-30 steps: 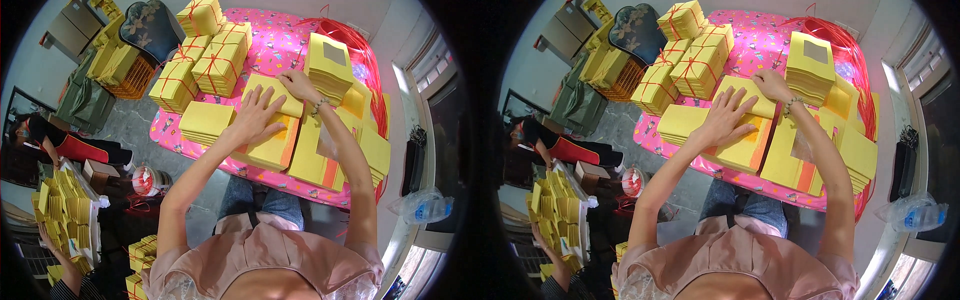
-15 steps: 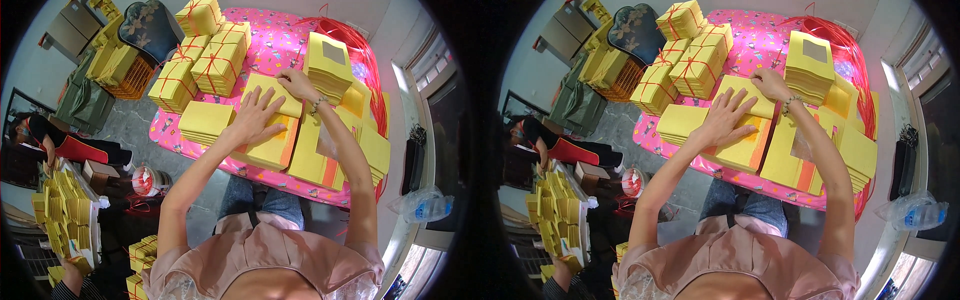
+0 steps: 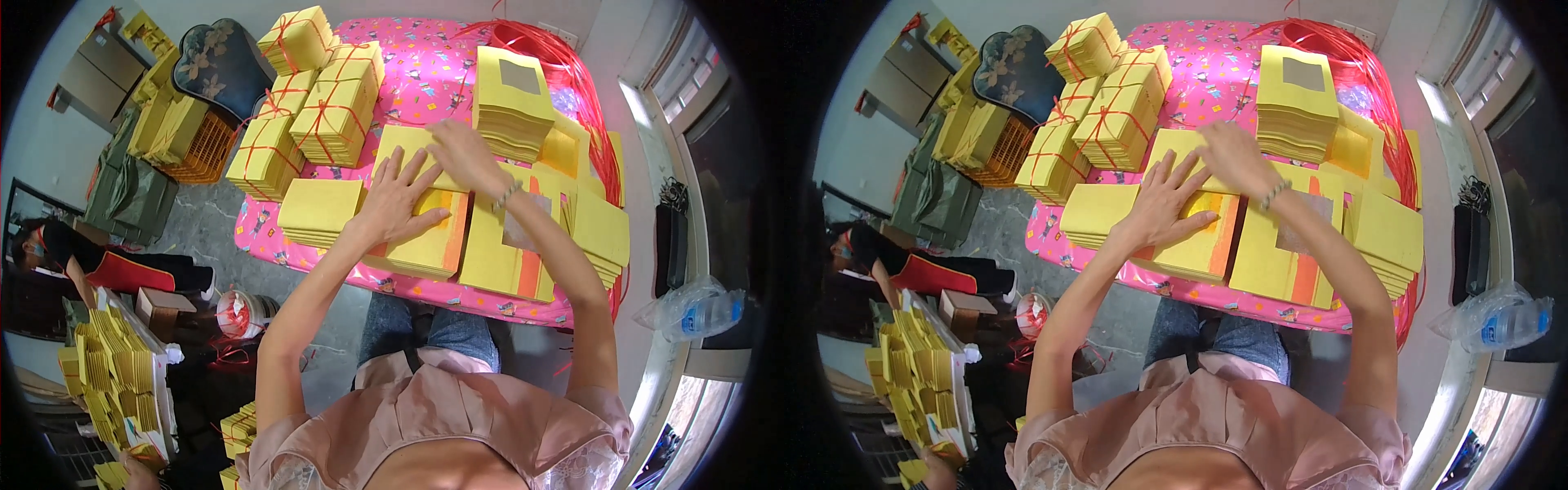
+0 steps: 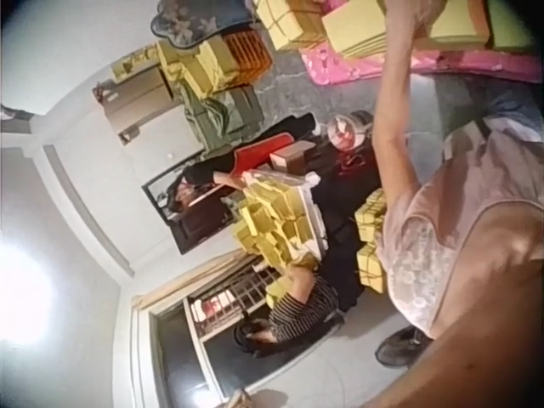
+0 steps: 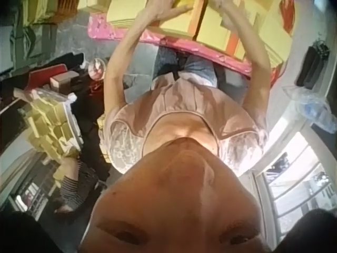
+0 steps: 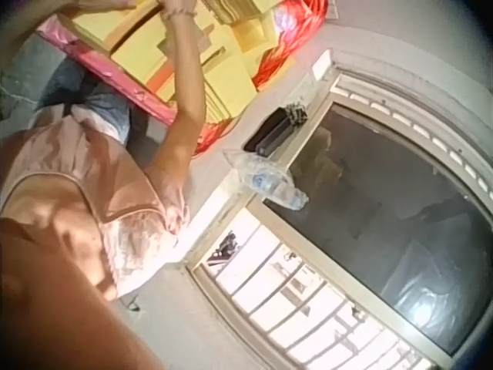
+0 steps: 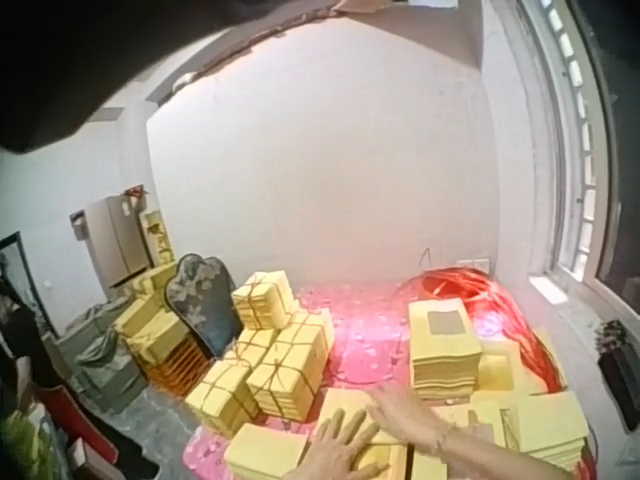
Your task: Sorting and stacking yellow paper sheets on a table.
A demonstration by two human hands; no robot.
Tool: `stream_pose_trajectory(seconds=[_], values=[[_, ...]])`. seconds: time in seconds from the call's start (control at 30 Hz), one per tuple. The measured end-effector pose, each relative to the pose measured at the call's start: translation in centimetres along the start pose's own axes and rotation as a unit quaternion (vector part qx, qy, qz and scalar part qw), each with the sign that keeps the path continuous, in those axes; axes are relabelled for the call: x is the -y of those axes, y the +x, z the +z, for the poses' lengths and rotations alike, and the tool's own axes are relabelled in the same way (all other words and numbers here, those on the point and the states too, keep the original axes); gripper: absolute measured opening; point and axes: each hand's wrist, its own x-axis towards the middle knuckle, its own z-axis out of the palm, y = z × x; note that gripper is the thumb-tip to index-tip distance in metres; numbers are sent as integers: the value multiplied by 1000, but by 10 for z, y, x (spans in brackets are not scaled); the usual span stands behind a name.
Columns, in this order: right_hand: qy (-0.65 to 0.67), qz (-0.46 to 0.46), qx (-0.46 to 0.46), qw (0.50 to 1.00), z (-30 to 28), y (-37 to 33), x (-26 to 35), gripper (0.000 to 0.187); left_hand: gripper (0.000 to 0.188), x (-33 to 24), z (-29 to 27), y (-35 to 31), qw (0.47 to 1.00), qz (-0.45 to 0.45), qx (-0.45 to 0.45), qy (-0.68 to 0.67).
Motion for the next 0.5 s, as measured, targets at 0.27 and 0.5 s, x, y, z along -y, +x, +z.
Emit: stream_pose_trajectory(seconds=[0.27, 0.5], values=[[-48, -16, 7, 999, 0, -87, 35, 53, 82, -5, -2, 2, 1000, 0, 4, -1], [-64, -37, 61, 995, -5, -101, 29, 59, 82, -6, -3, 2, 1000, -2, -2, -2]])
